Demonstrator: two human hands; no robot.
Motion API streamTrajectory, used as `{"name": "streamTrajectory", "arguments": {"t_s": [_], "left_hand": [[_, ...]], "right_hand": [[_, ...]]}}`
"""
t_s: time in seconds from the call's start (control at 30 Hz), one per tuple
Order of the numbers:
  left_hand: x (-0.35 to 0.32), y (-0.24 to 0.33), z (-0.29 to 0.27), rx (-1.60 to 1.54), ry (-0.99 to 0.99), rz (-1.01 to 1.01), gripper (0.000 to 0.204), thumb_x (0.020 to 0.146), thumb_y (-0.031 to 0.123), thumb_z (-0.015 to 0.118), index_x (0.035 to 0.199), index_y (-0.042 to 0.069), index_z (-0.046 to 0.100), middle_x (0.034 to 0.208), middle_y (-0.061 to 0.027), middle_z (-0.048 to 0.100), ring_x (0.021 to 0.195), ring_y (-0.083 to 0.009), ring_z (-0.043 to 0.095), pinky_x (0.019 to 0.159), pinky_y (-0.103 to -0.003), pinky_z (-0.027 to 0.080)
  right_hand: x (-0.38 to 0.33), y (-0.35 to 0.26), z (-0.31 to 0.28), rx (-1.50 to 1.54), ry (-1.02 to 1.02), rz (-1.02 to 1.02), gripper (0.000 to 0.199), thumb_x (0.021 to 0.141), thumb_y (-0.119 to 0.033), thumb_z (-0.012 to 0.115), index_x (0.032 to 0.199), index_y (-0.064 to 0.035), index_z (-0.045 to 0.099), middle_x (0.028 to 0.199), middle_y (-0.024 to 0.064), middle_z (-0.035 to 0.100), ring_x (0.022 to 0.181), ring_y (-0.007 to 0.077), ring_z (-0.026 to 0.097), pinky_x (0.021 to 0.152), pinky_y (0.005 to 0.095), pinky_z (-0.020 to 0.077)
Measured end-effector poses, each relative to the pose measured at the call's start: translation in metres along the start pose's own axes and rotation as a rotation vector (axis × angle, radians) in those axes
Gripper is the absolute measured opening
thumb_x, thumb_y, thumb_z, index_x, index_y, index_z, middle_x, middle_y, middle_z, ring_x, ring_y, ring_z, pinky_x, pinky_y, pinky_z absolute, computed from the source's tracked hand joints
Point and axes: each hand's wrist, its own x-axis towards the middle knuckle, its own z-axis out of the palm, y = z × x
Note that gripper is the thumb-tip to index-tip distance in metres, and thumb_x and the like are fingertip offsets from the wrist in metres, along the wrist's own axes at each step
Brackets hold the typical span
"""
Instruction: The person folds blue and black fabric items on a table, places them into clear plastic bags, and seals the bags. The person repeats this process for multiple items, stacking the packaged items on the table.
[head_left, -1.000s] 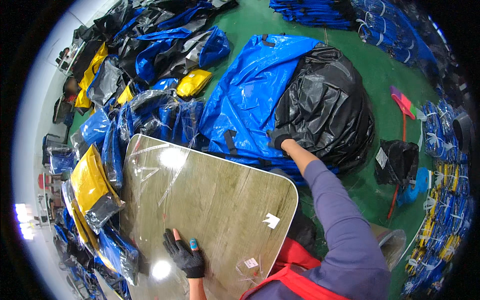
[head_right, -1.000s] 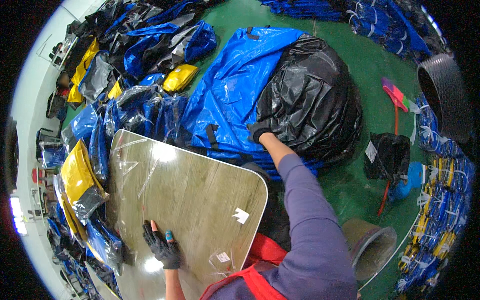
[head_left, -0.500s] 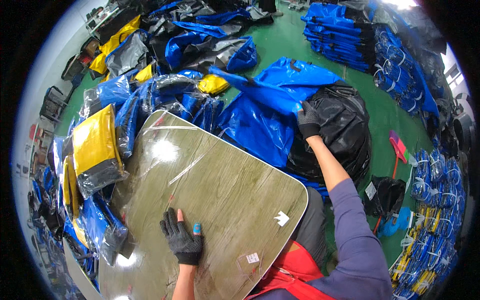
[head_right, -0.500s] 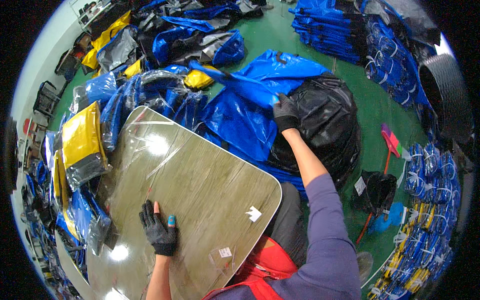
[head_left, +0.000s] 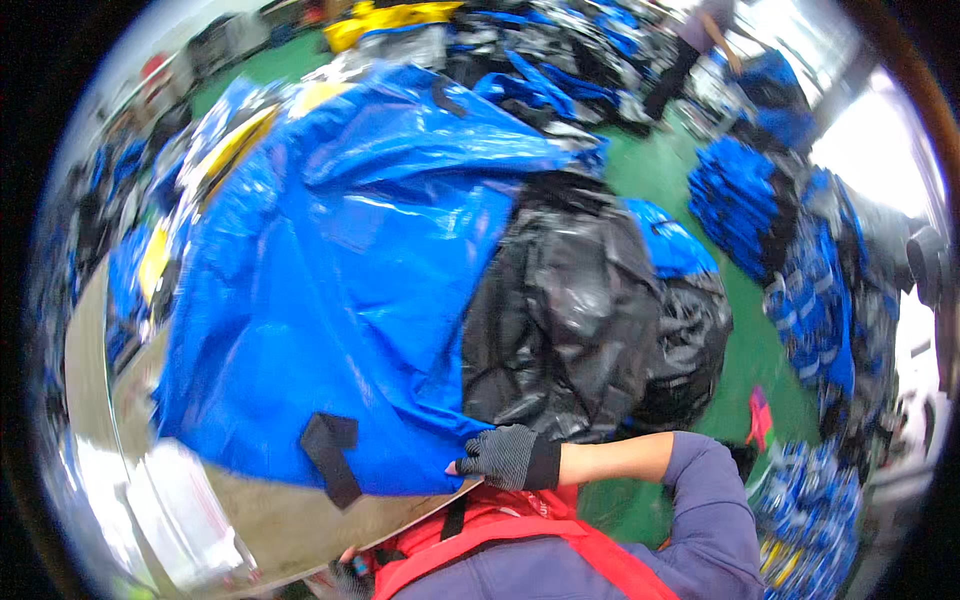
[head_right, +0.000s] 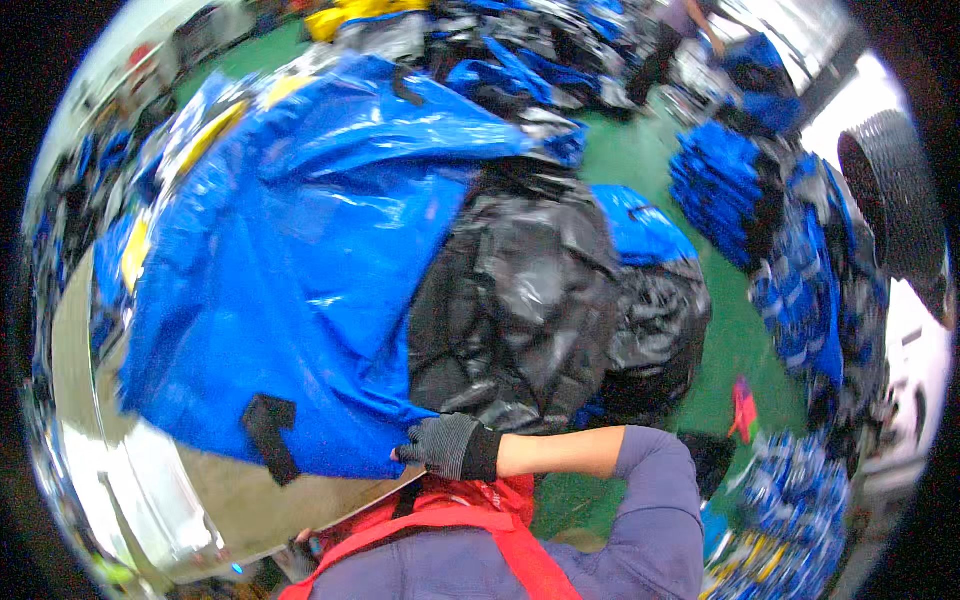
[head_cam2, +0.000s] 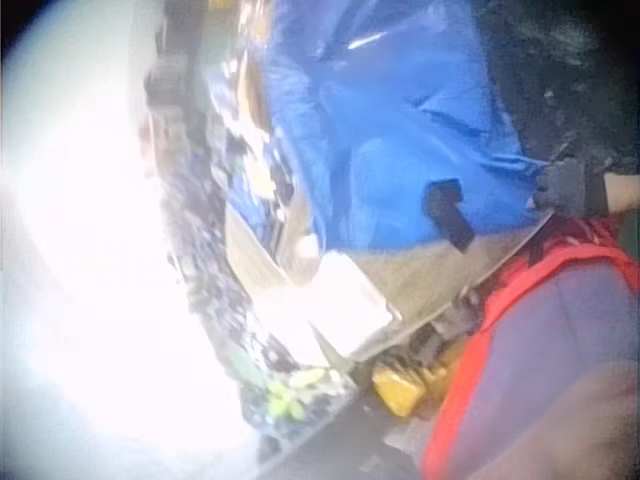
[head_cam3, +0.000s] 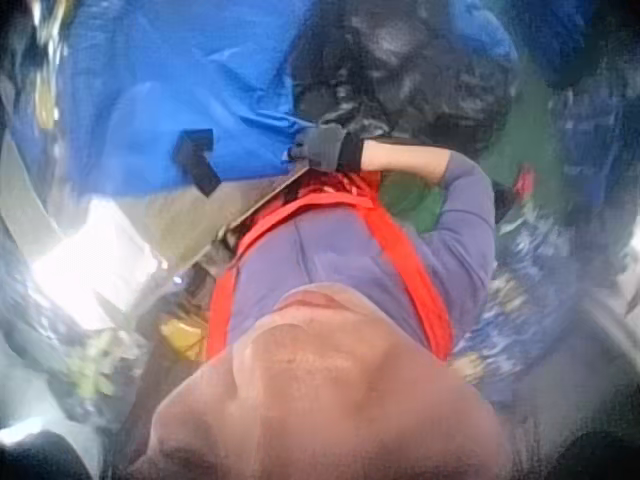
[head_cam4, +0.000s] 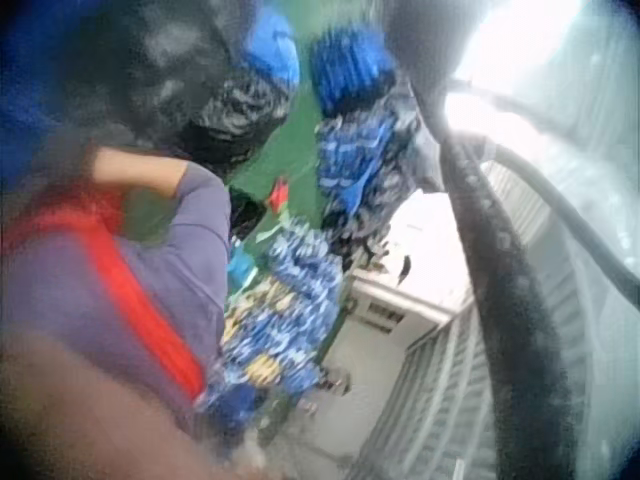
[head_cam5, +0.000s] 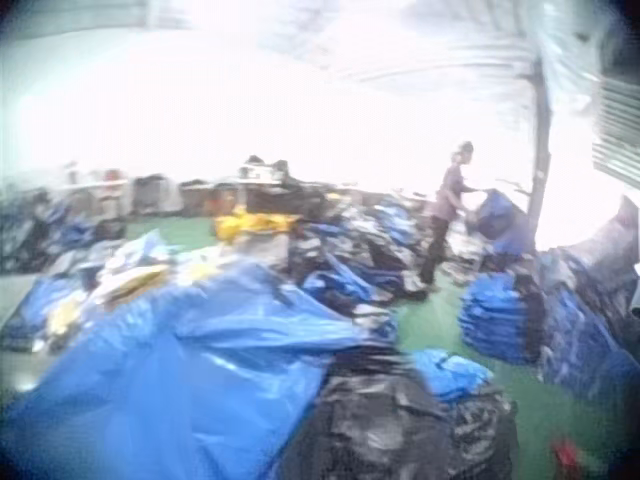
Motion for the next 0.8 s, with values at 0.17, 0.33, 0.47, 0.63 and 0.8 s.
{"name": "streamTrajectory", "arguments": {"t_s": [0.17, 0.33, 0.47, 0.63, 0.8], "left_hand": [[-0.065, -0.036, -0.006, -0.082, 0.172, -0.547, 0.047, 0.095, 0.035, 0.048, 0.128, 0.001, 0.052, 0.124, -0.0202, 0.057, 0.113, -0.0346, 0.053, 0.099, -0.046, 0.038], [-0.063, -0.033, -0.005, -0.156, 0.282, -0.787, 0.046, 0.095, 0.034, 0.048, 0.128, 0.001, 0.053, 0.124, -0.0194, 0.057, 0.113, -0.0330, 0.054, 0.100, -0.044, 0.038], [-0.061, -0.039, -0.010, -0.191, 0.288, -0.882, 0.046, 0.096, 0.032, 0.048, 0.128, 0.000, 0.053, 0.125, -0.0187, 0.056, 0.113, -0.0316, 0.054, 0.101, -0.043, 0.037], [-0.041, -0.045, -0.021, -0.223, 0.239, -0.922, 0.045, 0.096, 0.031, 0.049, 0.127, 0.000, 0.054, 0.126, -0.0179, 0.056, 0.113, -0.0300, 0.055, 0.102, -0.041, 0.037], [-0.021, -0.048, -0.032, -0.255, 0.208, -0.879, 0.044, 0.096, 0.029, 0.049, 0.127, -0.001, 0.054, 0.127, -0.0171, 0.056, 0.113, -0.0283, 0.056, 0.103, -0.040, 0.036]], "right_hand": [[0.046, 0.034, -0.039, 0.584, -0.353, -0.132, 0.042, 0.087, -0.043, 0.061, 0.116, -0.0124, 0.062, 0.096, 0.0161, 0.068, 0.084, 0.0289, 0.066, 0.075, 0.0385, 0.0505], [0.118, 0.075, -0.045, -0.189, 0.251, -0.120, 0.072, 0.080, -0.049, 0.064, 0.137, -0.0106, 0.044, 0.132, 0.0168, 0.051, 0.120, 0.0359, 0.048, 0.100, 0.0523, 0.0351], [0.152, 0.081, -0.018, -0.418, -0.101, 0.049, 0.090, 0.079, -0.070, 0.046, 0.148, -0.0155, 0.025, 0.151, 0.0207, 0.026, 0.139, 0.0437, 0.020, 0.107, 0.0675, 0.0100], [0.153, 0.083, -0.010, -0.408, -0.117, 0.033, 0.090, 0.077, -0.069, 0.050, 0.148, -0.0196, 0.026, 0.151, 0.0225, 0.023, 0.139, 0.0470, 0.017, 0.104, 0.0719, 0.0077], [0.137, 0.059, 0.018, -0.197, -0.109, -0.219, 0.084, 0.073, -0.063, 0.059, 0.146, -0.0309, 0.031, 0.151, 0.0225, 0.023, 0.139, 0.0487, 0.016, 0.101, 0.0748, 0.0101]]}}
